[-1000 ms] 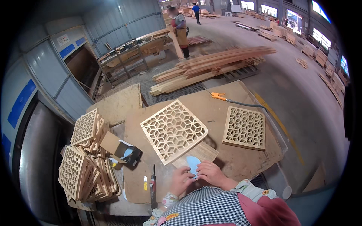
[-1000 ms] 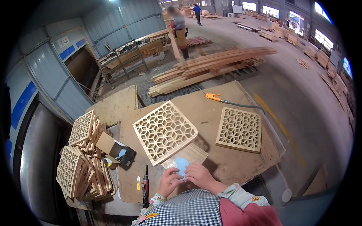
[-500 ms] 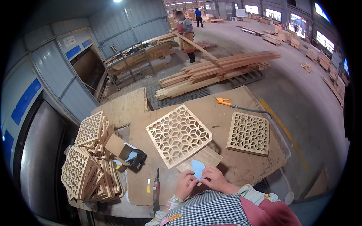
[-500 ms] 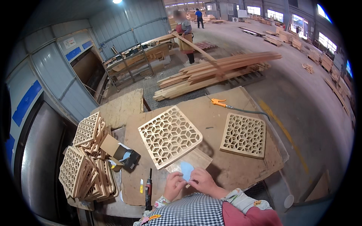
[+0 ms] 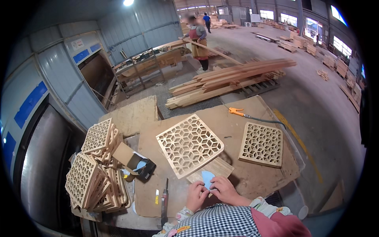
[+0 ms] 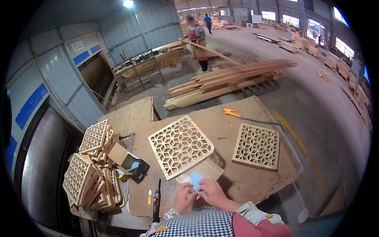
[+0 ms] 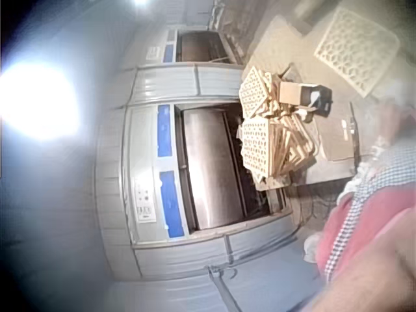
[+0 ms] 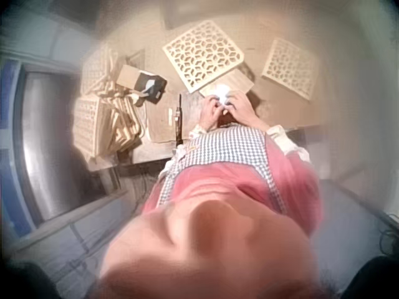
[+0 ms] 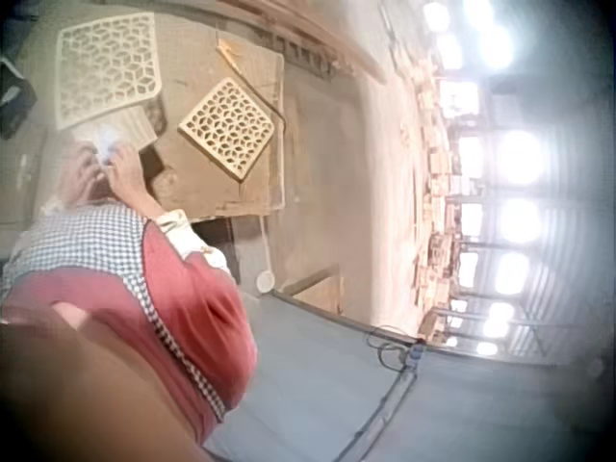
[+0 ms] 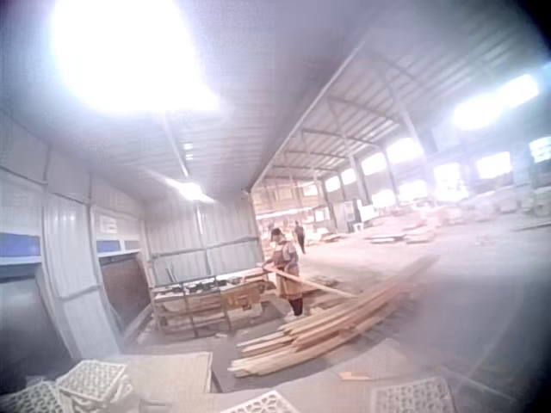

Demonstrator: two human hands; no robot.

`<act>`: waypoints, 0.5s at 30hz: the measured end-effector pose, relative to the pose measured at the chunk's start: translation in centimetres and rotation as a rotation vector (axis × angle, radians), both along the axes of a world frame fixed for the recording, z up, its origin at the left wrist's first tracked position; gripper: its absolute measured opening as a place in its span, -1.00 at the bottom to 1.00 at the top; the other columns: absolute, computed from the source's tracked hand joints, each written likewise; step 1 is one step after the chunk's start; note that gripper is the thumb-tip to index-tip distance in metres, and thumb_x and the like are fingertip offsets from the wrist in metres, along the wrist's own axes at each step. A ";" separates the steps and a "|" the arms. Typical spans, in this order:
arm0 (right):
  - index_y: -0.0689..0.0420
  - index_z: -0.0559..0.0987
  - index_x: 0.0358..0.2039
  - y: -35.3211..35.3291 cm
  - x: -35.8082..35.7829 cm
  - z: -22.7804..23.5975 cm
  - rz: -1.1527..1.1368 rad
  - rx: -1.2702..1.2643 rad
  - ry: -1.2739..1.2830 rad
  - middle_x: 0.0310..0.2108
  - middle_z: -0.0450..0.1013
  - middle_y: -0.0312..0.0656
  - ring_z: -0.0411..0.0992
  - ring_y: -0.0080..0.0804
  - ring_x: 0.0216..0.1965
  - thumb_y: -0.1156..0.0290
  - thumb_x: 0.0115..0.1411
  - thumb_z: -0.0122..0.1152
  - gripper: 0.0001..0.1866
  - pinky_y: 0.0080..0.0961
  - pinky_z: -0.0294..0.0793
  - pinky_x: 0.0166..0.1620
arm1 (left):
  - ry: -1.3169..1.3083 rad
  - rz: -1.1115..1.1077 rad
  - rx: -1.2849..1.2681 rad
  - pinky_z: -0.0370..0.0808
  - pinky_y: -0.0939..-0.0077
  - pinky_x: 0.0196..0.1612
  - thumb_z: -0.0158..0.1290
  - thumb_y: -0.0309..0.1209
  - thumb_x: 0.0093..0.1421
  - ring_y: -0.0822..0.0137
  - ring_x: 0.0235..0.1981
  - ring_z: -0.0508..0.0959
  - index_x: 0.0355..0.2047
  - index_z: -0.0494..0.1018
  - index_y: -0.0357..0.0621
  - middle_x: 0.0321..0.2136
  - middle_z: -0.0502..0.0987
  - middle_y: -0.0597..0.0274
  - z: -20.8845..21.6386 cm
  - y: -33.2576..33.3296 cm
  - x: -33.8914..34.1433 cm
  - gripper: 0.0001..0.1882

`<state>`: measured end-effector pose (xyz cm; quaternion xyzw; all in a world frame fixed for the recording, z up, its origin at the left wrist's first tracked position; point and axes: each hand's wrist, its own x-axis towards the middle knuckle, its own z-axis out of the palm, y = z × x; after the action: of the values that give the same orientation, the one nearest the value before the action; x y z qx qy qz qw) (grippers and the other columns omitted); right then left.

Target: The person sands the surfaces and edges of a wooden lattice panel using a small handheld sanding tool and a round sanding disc.

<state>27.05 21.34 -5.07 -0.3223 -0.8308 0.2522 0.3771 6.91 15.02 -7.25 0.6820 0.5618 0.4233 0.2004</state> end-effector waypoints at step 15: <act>0.09 0.68 0.01 0.7 0.5 -0.1 -0.028 0.071 -0.119 0.13 0.53 -0.17 0.45 -0.11 0.24 0.27 0.03 0.56 -0.50 -0.13 0.42 0.27 | 0.033 0.041 0.046 0.37 0.06 0.20 0.27 -0.42 0.21 -0.09 0.10 0.45 -0.30 0.51 -0.17 0.06 0.50 -0.05 -0.4 -0.1 0.7 -0.85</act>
<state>27.56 22.03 -5.20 -0.3347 -0.8556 0.1979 0.3417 7.64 14.91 -7.69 0.6816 0.5690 0.4289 0.1665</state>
